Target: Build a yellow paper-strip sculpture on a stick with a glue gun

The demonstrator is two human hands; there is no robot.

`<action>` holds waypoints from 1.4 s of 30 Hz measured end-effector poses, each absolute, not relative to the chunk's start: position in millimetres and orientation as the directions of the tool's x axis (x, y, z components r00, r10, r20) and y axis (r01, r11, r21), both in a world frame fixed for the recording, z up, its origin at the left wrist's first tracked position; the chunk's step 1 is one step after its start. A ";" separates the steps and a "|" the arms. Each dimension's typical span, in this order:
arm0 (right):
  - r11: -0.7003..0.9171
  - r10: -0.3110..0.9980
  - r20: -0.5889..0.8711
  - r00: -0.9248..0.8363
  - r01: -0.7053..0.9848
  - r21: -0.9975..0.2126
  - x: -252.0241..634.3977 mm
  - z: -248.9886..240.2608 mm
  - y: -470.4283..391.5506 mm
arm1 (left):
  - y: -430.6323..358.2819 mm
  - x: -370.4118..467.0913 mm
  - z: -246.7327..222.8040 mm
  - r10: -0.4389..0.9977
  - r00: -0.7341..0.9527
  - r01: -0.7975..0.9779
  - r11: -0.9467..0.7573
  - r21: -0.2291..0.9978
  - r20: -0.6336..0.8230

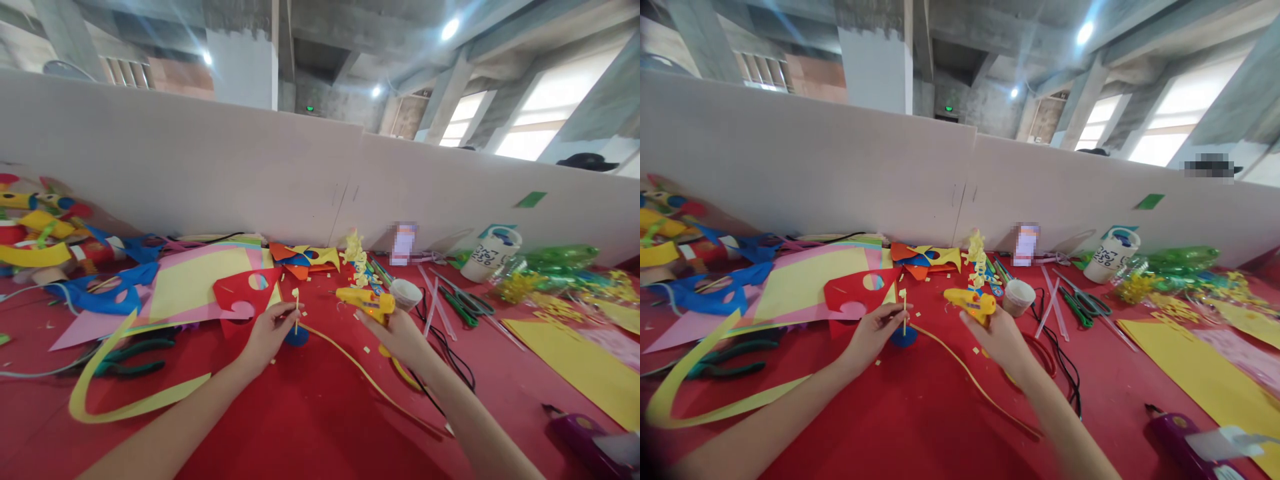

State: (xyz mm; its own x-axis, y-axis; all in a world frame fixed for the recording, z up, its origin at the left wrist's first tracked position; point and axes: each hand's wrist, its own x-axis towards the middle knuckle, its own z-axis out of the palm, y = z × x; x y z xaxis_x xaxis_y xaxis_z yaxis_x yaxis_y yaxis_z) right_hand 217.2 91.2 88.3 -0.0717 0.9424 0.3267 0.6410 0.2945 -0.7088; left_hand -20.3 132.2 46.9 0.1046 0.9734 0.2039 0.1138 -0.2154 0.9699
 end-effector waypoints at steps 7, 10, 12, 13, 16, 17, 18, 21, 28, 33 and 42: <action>-0.135 0.990 -0.048 0.135 0.775 -0.618 259.3 63.2 111.9 | 139.2 -27.6 49.7 0.978 0.031 0.148 -0.208 0.967 0.206; -0.224 0.974 -0.091 0.208 0.821 -0.525 259.1 57.1 115.5 | 141.4 -30.8 50.2 0.975 0.007 0.160 -0.222 0.962 0.224; -0.244 0.969 -0.090 0.230 0.835 -0.493 256.4 60.1 114.4 | 142.1 -31.8 49.5 0.973 0.005 0.155 -0.229 0.961 0.231; -0.259 0.965 -0.084 0.249 0.847 -0.464 254.6 63.6 112.3 | 142.4 -32.0 48.8 0.972 0.004 0.152 -0.234 0.960 0.237; -0.325 0.939 0.023 0.342 0.911 -0.254 244.3 78.6 101.2 | 142.9 -31.5 45.2 0.968 0.003 0.142 -0.248 0.958 0.251; -0.326 0.934 0.098 0.344 0.931 -0.166 238.2 83.5 97.3 | 143.0 -31.2 43.8 0.967 0.003 0.138 -0.252 0.958 0.254; -0.280 0.938 0.179 0.298 0.953 -0.119 230.3 87.1 94.1 | 143.2 -30.9 42.4 0.967 0.003 0.136 -0.255 0.957 0.257; 0.066 0.966 0.258 -0.001 0.968 -0.244 196.4 86.2 92.0 | 143.0 -30.4 39.9 0.965 0.000 0.134 -0.261 0.956 0.264; 0.326 0.936 0.272 -0.226 0.847 -0.419 129.4 48.7 112.1 | 141.0 -32.2 40.1 0.966 0.024 0.139 -0.259 0.956 0.258; 0.279 0.941 0.330 -0.080 0.738 -0.614 142.6 57.8 115.4 | 138.1 -24.7 40.8 0.978 0.072 0.091 -0.204 0.975 0.198; 0.254 0.937 0.342 0.071 0.532 -0.808 143.1 74.7 108.5 | 128.3 -12.0 36.2 0.979 0.164 -0.012 -0.120 0.993 0.120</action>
